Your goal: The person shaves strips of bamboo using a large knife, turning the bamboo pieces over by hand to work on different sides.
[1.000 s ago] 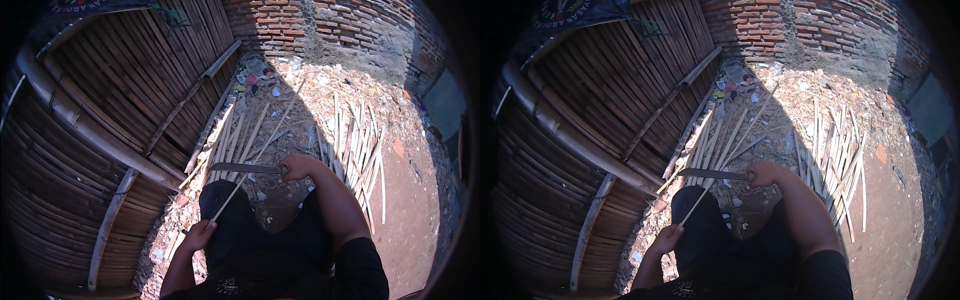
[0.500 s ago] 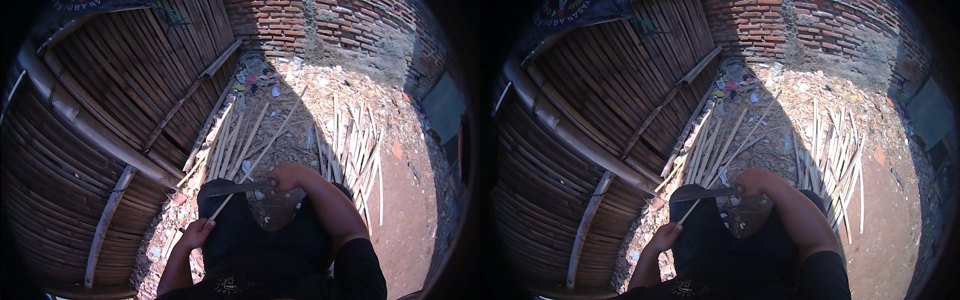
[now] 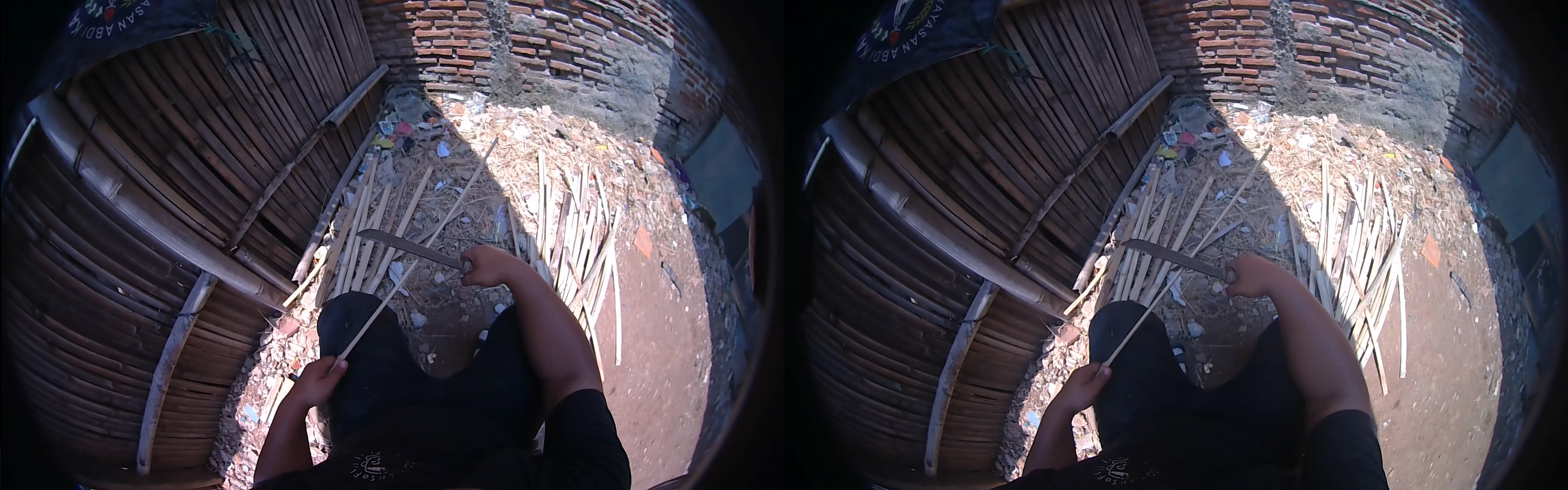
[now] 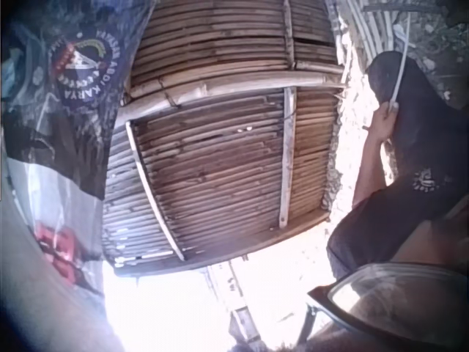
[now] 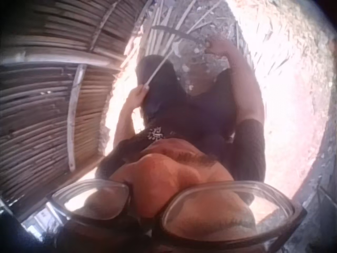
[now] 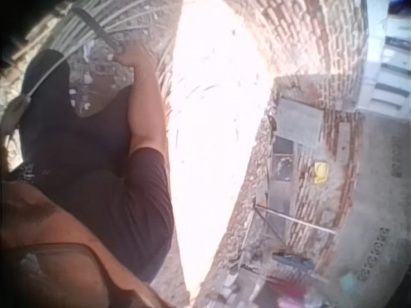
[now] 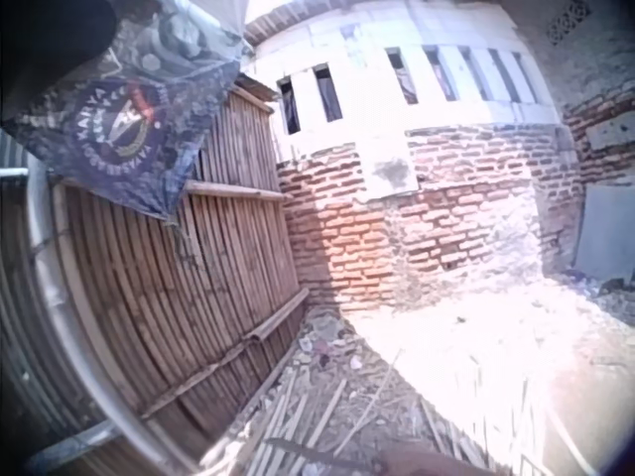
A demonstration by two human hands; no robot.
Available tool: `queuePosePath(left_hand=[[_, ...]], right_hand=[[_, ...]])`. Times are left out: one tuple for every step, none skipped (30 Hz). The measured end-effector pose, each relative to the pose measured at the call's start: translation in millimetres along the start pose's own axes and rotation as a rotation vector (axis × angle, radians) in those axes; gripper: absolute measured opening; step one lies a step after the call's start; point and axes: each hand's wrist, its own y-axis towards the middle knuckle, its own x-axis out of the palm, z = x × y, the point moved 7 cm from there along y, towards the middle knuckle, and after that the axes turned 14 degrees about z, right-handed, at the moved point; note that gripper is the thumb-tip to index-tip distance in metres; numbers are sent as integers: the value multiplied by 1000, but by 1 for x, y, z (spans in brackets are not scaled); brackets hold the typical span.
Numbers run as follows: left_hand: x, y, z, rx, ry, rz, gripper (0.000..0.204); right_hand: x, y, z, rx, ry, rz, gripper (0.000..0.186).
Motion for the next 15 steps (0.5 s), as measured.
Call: queuePosePath(left_hand=[[0,0,-1,-9,-7,-4,53],[0,0,-2,-17,-14,-6,53],[0,1,-2,-25,-19,-9,53],[0,0,-2,-29,-17,-6,52],[-2,-1,-4,-37,-17,5,52],[-3,-2,-5,-45,-17,16,52],[-4,-3,-9,-50,-27,24,52],[-2,-3,-14,-52,-40,30,52],[0,-4,-14,-56,-56,35,52],[-1,-5,-14,-52,-50,37,52],[-2,-4,-7,-44,-45,36,52],[-2,-4,-3,-36,-45,37,52],[1,-3,-3,-41,-55,24,52],[1,-1,-4,-48,-62,12,52],[1,0,-5,-54,-69,0,52]], right_hand=[[12,0,-15,-54,-58,-73,48],[24,0,-29,-124,-47,-95,48],[38,0,-41,-194,-35,-114,48],[47,-1,-50,-263,-24,-133,49],[46,0,-56,-288,-19,-128,49],[44,-1,-63,-313,-13,-124,50],[43,-1,-69,-338,-8,-119,50],[36,2,-61,-298,2,-74,50],[25,3,-45,-256,10,-32,51],[15,4,-29,-214,17,10,51],[4,7,-5,-80,54,58,52],[-6,8,19,53,87,106,53],[-13,8,36,99,85,148,53],[-20,7,47,143,86,191,53],[-25,6,56,187,88,234,53]])
